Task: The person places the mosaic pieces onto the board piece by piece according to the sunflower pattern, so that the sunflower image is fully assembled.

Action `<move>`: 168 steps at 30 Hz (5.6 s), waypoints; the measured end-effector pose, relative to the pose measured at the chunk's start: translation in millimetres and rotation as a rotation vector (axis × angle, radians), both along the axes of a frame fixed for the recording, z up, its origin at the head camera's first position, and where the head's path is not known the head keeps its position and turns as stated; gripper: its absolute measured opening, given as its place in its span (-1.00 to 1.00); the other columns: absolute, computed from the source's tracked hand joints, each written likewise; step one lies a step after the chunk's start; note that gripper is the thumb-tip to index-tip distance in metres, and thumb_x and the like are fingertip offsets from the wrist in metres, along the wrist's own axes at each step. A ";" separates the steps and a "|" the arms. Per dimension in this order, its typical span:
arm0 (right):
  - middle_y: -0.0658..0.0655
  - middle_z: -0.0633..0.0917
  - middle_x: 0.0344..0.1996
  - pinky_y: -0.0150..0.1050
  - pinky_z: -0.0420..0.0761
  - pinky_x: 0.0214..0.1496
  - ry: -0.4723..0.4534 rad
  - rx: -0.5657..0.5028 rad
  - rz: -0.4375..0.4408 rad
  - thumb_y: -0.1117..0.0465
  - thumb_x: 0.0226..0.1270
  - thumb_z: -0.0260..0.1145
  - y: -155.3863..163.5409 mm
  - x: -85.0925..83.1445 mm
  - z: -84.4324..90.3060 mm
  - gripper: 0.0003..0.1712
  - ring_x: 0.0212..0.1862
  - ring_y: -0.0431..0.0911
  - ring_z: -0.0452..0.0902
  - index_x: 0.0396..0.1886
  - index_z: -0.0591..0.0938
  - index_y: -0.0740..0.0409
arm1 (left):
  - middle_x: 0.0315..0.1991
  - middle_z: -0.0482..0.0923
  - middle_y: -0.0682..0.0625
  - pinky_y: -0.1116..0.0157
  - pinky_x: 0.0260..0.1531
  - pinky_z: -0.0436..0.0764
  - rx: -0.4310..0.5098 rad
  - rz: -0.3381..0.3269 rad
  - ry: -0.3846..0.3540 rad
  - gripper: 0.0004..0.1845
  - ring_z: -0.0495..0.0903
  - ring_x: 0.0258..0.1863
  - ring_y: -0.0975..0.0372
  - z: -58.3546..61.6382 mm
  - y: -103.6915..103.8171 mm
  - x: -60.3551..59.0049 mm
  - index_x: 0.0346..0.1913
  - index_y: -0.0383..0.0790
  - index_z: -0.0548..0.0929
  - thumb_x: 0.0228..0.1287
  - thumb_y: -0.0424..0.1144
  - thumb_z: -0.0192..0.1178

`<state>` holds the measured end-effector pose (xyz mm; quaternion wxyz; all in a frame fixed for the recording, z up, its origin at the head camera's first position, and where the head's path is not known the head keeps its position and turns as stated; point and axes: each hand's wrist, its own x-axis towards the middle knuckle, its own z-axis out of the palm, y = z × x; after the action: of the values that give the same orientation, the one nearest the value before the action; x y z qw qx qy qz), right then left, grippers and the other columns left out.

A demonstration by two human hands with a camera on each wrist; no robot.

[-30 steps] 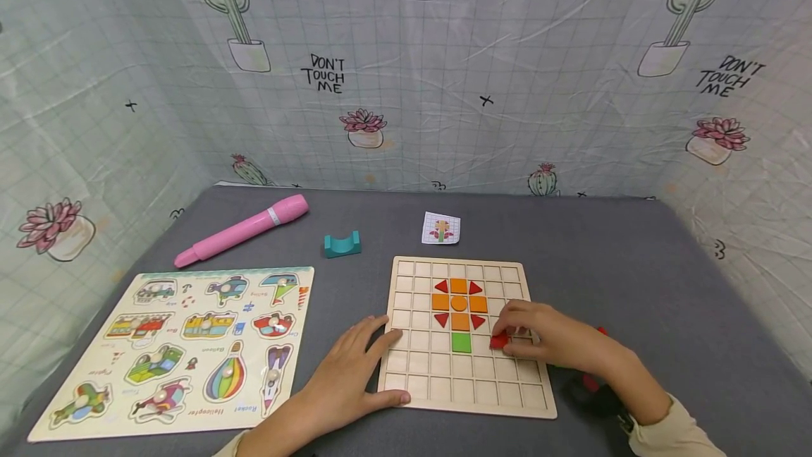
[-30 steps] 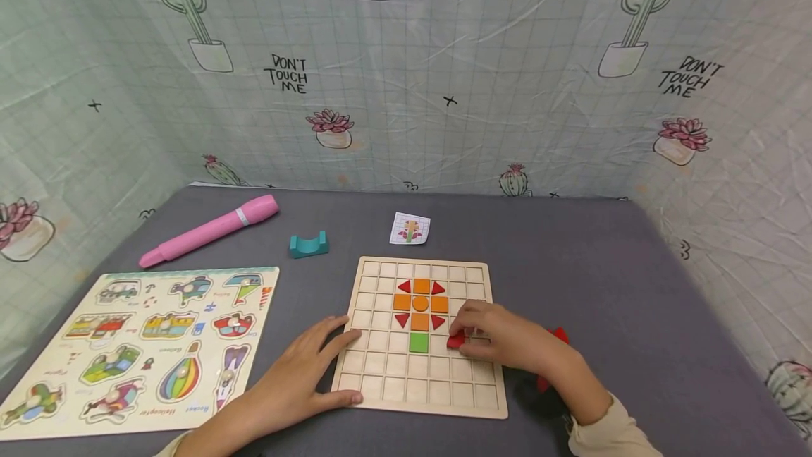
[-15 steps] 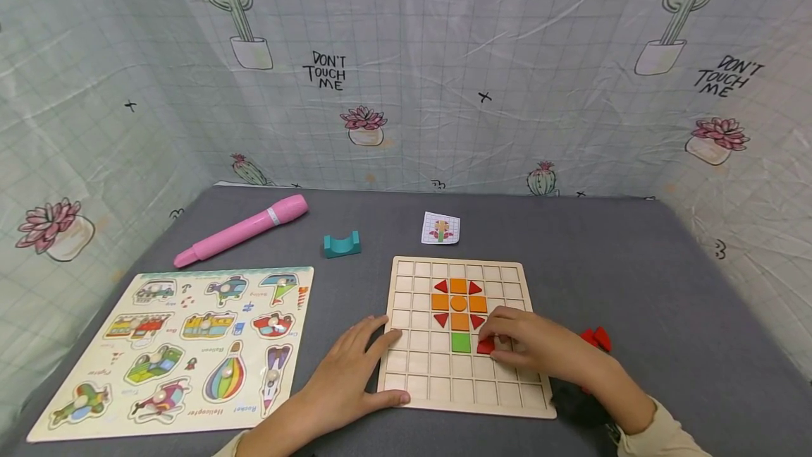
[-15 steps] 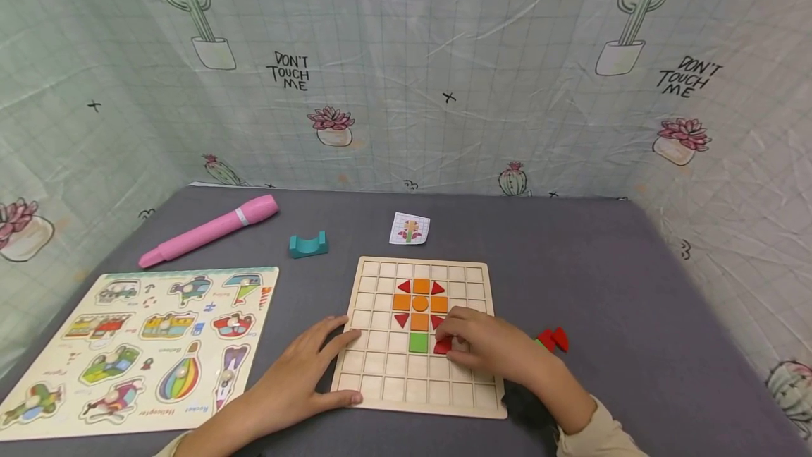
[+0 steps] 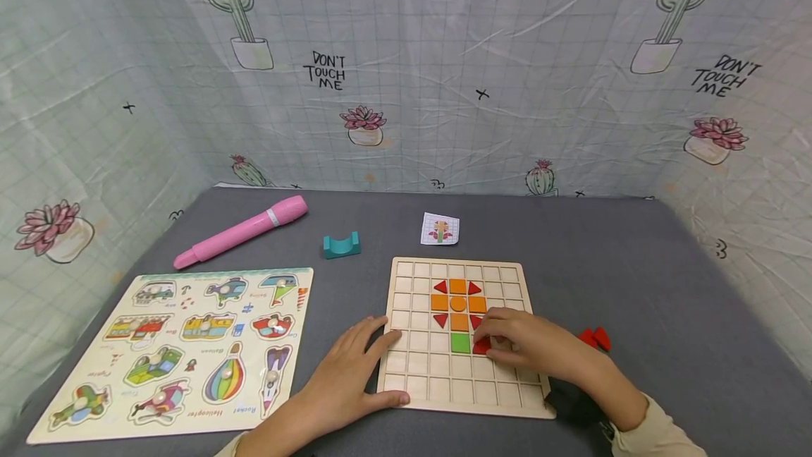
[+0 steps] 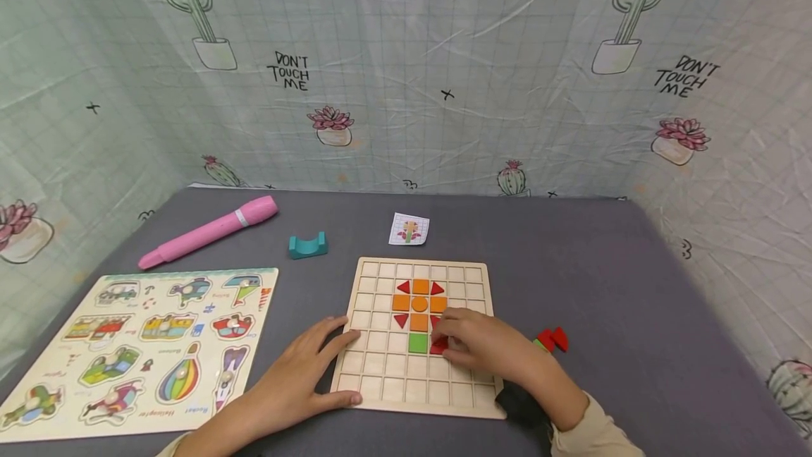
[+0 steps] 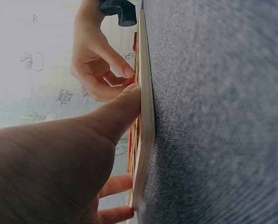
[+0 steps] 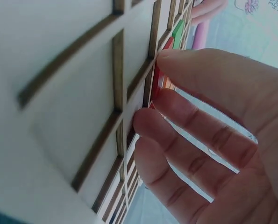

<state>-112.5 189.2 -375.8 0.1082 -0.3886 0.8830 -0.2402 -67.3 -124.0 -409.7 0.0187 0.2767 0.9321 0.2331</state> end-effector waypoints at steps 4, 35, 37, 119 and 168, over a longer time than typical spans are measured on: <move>-0.02 0.60 -0.14 -0.46 0.52 -0.30 -0.026 0.019 -0.001 0.30 0.27 0.36 -1.2 0.0 0.8 -0.82 -0.32 -0.33 0.41 -0.13 0.71 0.09 | 0.42 0.21 -0.16 -0.17 0.32 0.23 -0.001 -0.002 -0.011 -0.13 0.18 0.42 -0.13 -0.4 0.1 0.3 0.38 -0.12 0.39 0.12 0.35 0.24; -0.02 0.59 -0.28 -0.36 0.56 -0.41 -0.089 -0.078 0.000 0.33 0.22 0.40 79.1 -18.7 10.6 -0.89 -0.38 -0.36 0.45 -0.28 0.65 0.10 | 0.42 0.21 -0.16 -0.18 0.31 0.25 0.007 0.001 -0.011 -0.13 0.18 0.42 -0.14 -0.2 0.1 -0.6 0.38 -0.12 0.39 0.13 0.36 0.22; -0.02 0.58 -0.29 -0.36 0.55 -0.42 -0.108 -0.055 -0.009 0.34 0.19 0.42 80.2 -19.0 9.7 -0.87 -0.38 -0.34 0.44 -0.28 0.65 0.11 | 0.42 0.21 -0.16 -0.18 0.31 0.25 0.005 0.002 -0.008 -0.14 0.18 0.42 -0.14 -0.3 -0.1 -0.6 0.38 -0.12 0.39 0.13 0.35 0.23; -0.02 0.53 -0.16 -0.33 0.58 -0.25 -0.021 -0.087 0.027 0.43 0.20 0.36 36.1 -6.3 7.4 -0.77 -0.21 -0.23 0.43 -0.22 0.64 0.05 | 0.41 0.24 -0.16 -0.14 0.31 0.27 -0.012 -0.005 0.047 -0.14 0.22 0.40 -0.12 -0.4 -0.5 0.0 0.37 -0.13 0.40 0.14 0.35 0.21; -0.08 0.62 -0.24 -0.39 0.53 -0.39 -0.020 -0.132 -0.008 0.27 0.33 0.33 54.5 -6.8 13.3 -0.89 -0.32 -0.39 0.42 -0.18 0.69 0.06 | 0.41 0.23 -0.15 -0.14 0.32 0.26 -0.010 -0.005 0.041 -0.15 0.22 0.40 -0.12 -0.4 -0.9 -0.1 0.37 -0.12 0.40 0.14 0.35 0.22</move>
<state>-119.4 243.7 -362.5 0.0903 -0.3890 0.8655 -0.3022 -67.4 -124.9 -410.2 0.0013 0.2839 0.9326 0.2228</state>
